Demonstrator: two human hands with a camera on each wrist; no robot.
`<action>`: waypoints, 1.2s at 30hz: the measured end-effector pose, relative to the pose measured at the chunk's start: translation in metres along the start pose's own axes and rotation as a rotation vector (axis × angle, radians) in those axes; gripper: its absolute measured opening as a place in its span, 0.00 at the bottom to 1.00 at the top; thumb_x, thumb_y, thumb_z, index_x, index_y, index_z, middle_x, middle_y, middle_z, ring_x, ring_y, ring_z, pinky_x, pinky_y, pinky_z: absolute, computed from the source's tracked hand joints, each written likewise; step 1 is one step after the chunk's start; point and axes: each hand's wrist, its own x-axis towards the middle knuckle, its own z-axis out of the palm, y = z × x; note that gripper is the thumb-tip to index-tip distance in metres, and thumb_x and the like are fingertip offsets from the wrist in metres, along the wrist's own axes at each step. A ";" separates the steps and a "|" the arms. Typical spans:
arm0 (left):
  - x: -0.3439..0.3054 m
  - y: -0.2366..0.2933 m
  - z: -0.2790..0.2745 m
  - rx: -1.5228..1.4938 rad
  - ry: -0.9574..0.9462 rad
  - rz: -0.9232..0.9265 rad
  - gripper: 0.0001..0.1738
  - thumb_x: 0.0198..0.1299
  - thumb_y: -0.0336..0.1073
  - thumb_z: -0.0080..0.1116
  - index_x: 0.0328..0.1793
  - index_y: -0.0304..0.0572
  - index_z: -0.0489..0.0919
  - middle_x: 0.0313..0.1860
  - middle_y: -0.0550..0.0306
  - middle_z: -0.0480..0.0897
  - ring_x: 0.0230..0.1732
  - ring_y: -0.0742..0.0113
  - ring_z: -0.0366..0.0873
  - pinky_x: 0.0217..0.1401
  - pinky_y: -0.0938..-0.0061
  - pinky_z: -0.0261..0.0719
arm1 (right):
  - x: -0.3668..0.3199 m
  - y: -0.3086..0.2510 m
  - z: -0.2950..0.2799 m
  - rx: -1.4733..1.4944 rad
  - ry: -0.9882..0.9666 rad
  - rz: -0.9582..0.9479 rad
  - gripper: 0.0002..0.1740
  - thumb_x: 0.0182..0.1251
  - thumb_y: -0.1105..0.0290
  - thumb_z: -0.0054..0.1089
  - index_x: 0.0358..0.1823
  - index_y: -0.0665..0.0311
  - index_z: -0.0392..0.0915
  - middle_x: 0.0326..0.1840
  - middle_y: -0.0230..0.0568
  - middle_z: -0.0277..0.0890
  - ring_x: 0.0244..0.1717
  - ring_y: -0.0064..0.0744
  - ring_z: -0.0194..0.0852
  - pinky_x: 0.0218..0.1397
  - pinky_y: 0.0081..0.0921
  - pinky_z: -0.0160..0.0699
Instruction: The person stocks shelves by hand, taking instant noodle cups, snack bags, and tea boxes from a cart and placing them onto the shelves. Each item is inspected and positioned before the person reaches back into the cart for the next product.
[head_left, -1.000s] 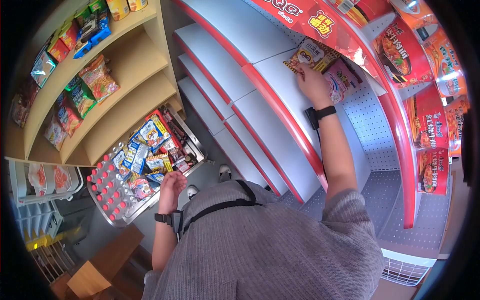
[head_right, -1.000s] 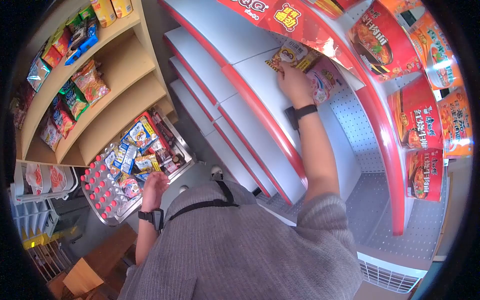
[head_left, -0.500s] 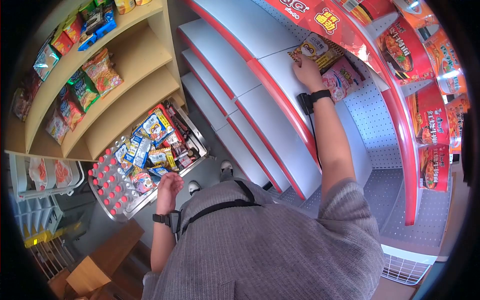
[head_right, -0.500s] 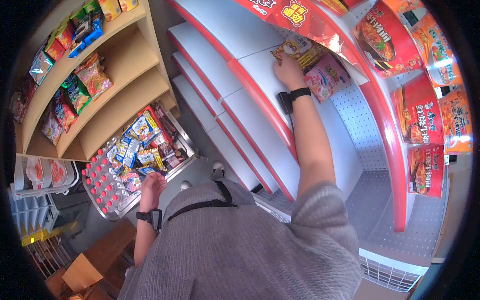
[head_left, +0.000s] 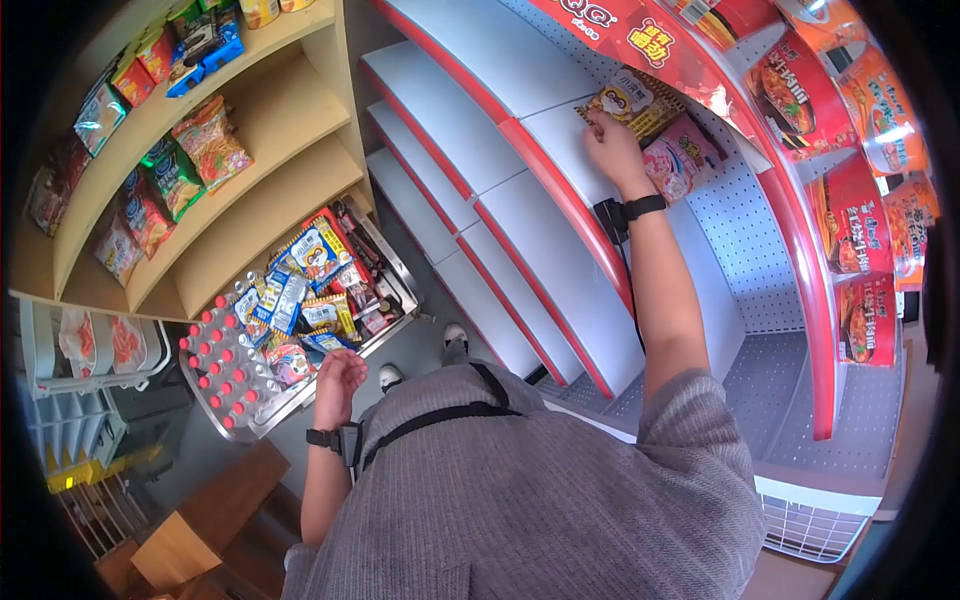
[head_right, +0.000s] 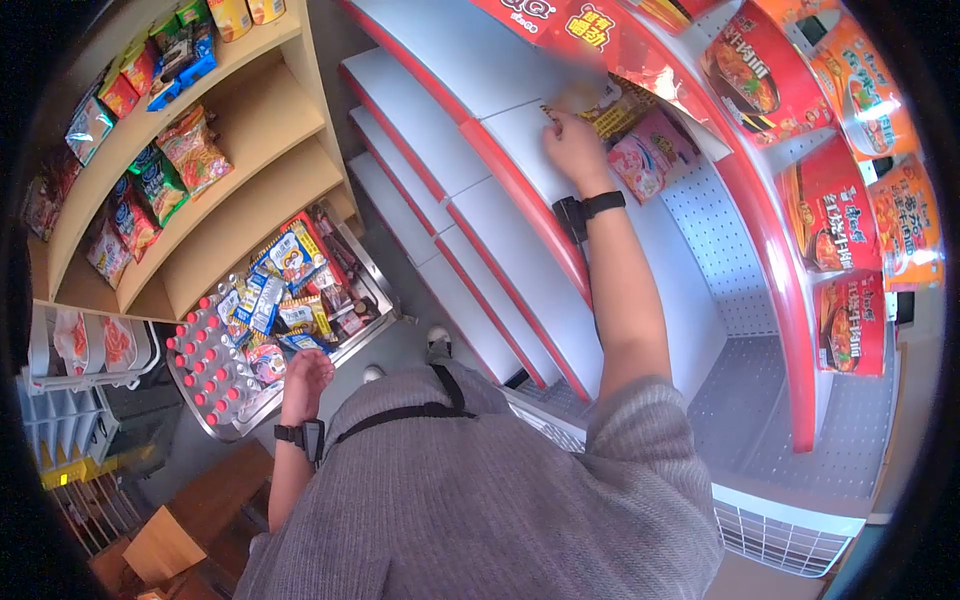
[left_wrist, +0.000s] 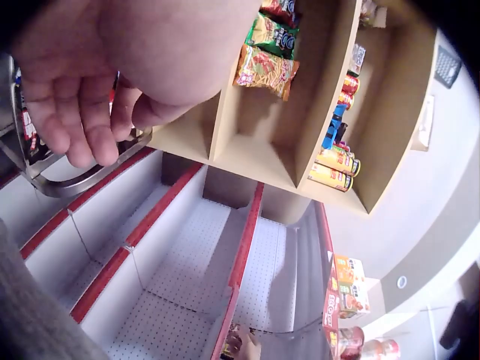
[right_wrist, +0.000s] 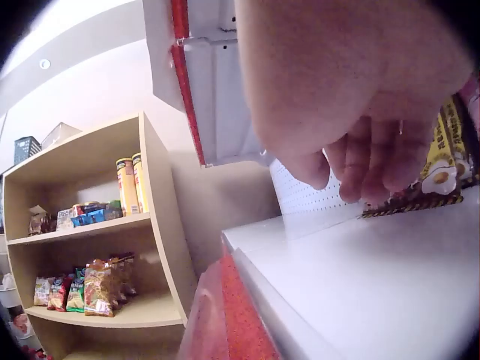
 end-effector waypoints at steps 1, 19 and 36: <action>-0.001 0.001 0.000 0.007 0.002 -0.007 0.11 0.75 0.38 0.49 0.54 0.43 0.77 0.43 0.57 0.84 0.45 0.67 0.83 0.50 0.72 0.80 | -0.001 0.002 -0.002 -0.002 0.003 0.003 0.23 0.66 0.63 0.59 0.59 0.65 0.83 0.39 0.55 0.86 0.43 0.51 0.86 0.51 0.42 0.83; -0.009 -0.013 -0.013 0.027 0.054 -0.036 0.11 0.75 0.39 0.48 0.51 0.44 0.78 0.42 0.57 0.84 0.44 0.66 0.83 0.50 0.71 0.80 | -0.021 0.025 -0.003 -0.199 0.000 0.225 0.30 0.63 0.64 0.55 0.69 0.57 0.78 0.65 0.69 0.73 0.62 0.64 0.77 0.67 0.51 0.77; -0.005 -0.022 -0.002 0.056 0.077 -0.064 0.12 0.76 0.42 0.50 0.50 0.44 0.78 0.41 0.58 0.84 0.42 0.66 0.83 0.49 0.71 0.81 | -0.020 0.028 0.006 -0.367 -0.005 0.237 0.26 0.62 0.56 0.58 0.53 0.71 0.84 0.57 0.76 0.75 0.57 0.67 0.76 0.63 0.54 0.77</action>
